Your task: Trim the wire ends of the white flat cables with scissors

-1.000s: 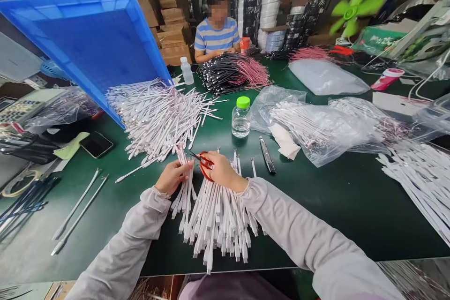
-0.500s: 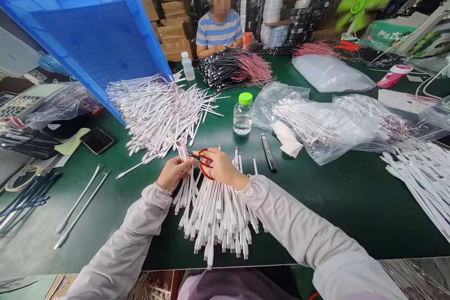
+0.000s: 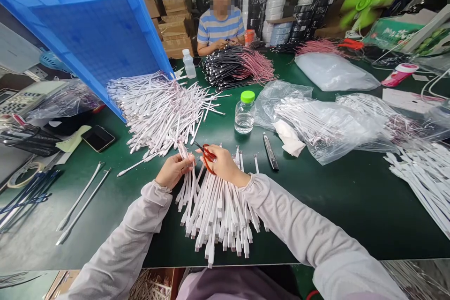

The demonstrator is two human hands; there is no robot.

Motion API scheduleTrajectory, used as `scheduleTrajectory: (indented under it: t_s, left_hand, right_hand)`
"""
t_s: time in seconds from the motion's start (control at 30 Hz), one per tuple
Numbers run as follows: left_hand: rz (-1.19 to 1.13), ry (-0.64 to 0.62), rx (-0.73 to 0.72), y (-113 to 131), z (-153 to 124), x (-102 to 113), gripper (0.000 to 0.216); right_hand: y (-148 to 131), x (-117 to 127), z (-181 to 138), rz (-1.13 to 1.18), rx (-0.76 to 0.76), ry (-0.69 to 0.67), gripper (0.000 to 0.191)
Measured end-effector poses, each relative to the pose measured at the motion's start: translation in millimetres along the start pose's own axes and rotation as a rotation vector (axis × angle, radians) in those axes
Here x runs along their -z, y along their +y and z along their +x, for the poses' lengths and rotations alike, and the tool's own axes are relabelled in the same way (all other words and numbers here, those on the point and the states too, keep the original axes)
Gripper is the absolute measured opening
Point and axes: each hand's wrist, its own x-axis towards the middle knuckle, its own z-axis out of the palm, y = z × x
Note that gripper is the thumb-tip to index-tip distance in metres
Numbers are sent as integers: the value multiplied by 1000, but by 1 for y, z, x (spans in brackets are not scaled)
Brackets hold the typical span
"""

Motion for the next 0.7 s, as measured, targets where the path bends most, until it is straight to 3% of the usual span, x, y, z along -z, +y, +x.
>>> scheduleTrajectory:
  t_s: [0.27,0.7]
  left_hand:
    - [-130,-135,29,0,5,-1,44]
    - [-86,-219,66,-1,5,0,41]
  right_hand:
    - [-1,2,13,316,-136,-195,32]
    - [-1,3,15,561,-190,-248,26]
